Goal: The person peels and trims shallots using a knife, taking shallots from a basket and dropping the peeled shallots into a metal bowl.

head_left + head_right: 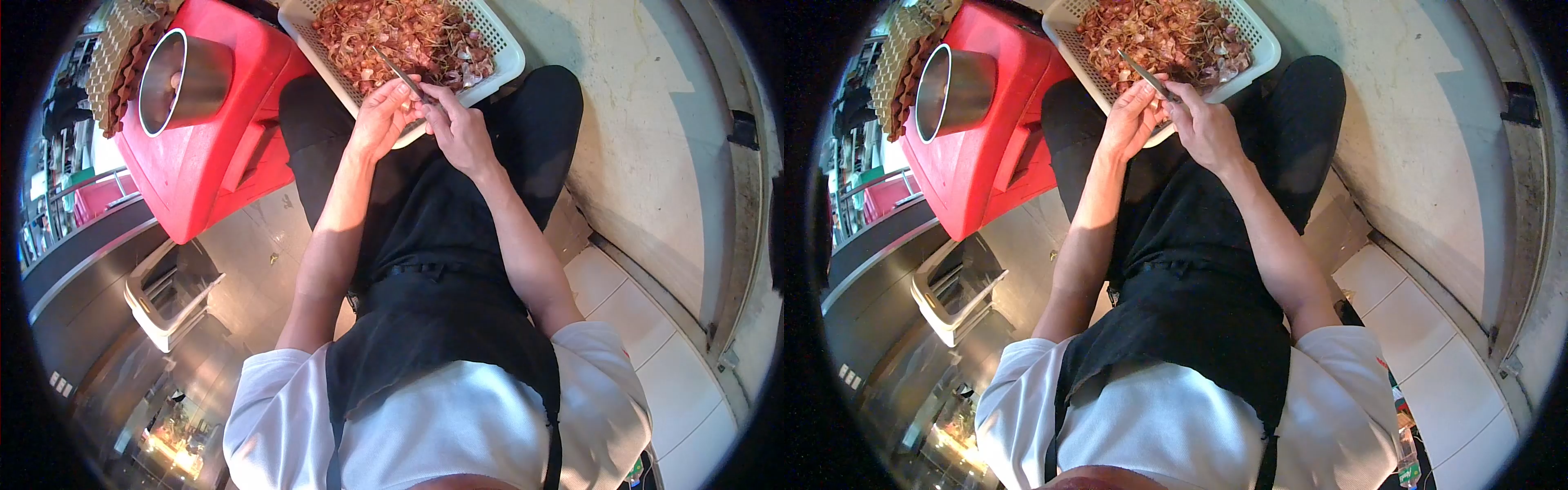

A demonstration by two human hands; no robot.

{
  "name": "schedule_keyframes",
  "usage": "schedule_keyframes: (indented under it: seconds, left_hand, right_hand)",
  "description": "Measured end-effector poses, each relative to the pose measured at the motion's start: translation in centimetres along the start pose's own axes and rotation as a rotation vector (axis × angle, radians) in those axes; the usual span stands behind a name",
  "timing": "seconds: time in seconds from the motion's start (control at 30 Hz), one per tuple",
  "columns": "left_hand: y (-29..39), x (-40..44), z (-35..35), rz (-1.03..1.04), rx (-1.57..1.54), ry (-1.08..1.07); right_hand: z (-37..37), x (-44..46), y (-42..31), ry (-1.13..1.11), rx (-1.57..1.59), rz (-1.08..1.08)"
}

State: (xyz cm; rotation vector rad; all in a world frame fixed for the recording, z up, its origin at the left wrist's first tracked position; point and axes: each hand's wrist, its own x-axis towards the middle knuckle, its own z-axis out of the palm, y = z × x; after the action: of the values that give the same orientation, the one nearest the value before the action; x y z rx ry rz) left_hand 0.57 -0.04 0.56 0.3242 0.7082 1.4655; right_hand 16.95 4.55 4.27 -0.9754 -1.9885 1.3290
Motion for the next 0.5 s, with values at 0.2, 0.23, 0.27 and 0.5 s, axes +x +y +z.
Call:
schedule_keyframes:
  seconds: [0.2, 0.23, 0.27, 0.5]
  left_hand:
    - [0.1, -0.1, 0.5, -0.017, 0.060, 0.013]
    - [0.1, -0.1, 0.4, -0.020, 0.070, 0.005]
    - [0.2, 0.0, 0.4, -0.024, 0.080, -0.003]
    - [0.2, 0.0, 0.2, -0.029, 0.070, -0.045]
  right_hand:
    - [-0.3, 0.0, -1.0, 0.018, 0.195, 0.074]
    - [-0.6, 0.1, -1.4, 0.004, 0.186, 0.104]
    - [-0.9, 0.1, -1.6, -0.010, 0.178, 0.135]
    - [-1.7, 0.5, 0.5, 0.024, 0.230, 0.192]
